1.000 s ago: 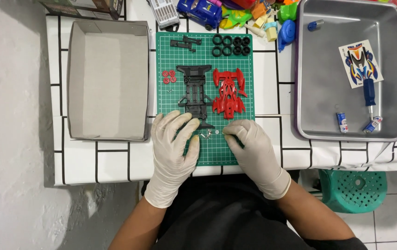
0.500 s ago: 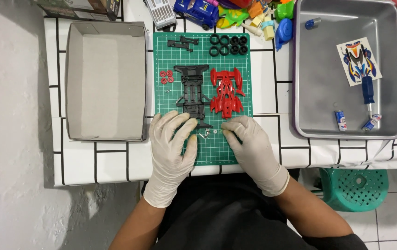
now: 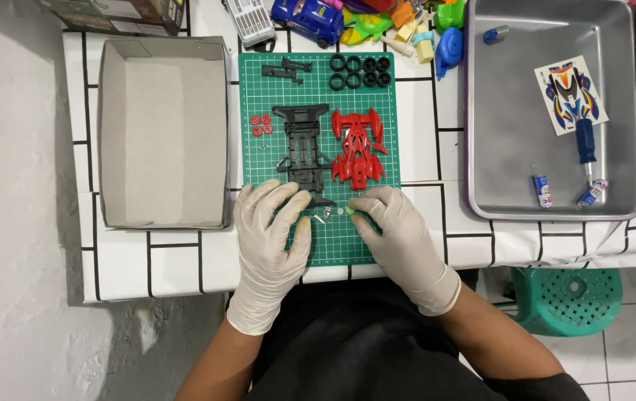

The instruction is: The person opens a toy car box and removes the contents, including red and black plastic parts, wheels, and stickers. They place the parts on a green cutting mat and begin assembling the toy car by attaching wheels and other components.

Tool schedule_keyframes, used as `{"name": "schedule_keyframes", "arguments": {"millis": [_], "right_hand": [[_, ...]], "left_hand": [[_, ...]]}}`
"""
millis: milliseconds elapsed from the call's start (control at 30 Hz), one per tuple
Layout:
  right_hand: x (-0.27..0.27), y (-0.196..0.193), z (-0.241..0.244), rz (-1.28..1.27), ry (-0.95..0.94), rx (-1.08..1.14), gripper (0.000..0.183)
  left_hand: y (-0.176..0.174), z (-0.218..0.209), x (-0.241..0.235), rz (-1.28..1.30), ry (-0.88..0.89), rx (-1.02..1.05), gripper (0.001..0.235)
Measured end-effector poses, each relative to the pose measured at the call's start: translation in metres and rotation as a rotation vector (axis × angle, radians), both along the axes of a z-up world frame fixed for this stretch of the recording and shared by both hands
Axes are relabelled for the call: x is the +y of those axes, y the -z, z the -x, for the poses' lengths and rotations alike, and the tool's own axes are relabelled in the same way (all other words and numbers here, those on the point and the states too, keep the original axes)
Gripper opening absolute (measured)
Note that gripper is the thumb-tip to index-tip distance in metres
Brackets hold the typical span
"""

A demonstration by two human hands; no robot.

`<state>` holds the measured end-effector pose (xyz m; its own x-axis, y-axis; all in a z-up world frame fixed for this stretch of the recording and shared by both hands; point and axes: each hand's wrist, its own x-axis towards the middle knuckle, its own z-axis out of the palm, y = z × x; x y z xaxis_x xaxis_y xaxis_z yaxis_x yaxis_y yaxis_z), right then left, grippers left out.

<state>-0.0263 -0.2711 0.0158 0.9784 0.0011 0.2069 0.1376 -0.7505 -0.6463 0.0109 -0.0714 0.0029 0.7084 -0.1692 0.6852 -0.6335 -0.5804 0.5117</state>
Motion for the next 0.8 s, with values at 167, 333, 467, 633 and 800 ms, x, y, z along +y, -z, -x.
{"name": "schedule_keyframes", "arguments": {"millis": [167,333,467,633,800], "right_hand": [[0.0,0.001,0.001,-0.006,0.001,0.023,0.02],[-0.018,-0.022,-0.002,-0.068,0.024,-0.011,0.018],[-0.095,-0.05,-0.033,-0.043,0.147,-0.315,0.014],[-0.201,-0.058,-0.11,0.342,0.196,-0.286,0.023],[-0.255,-0.015,-0.185,0.76,-0.03,-0.246,0.035]], "left_hand": [[0.002,0.0,0.0,-0.01,-0.003,-0.008,0.023],[0.002,-0.002,0.002,-0.025,0.014,-0.02,0.025],[0.009,-0.003,0.003,-0.038,-0.024,-0.056,0.024],[-0.012,-0.001,0.001,-0.127,-0.03,-0.074,0.017],[-0.006,-0.002,0.003,-0.147,-0.024,-0.102,0.017]]}}
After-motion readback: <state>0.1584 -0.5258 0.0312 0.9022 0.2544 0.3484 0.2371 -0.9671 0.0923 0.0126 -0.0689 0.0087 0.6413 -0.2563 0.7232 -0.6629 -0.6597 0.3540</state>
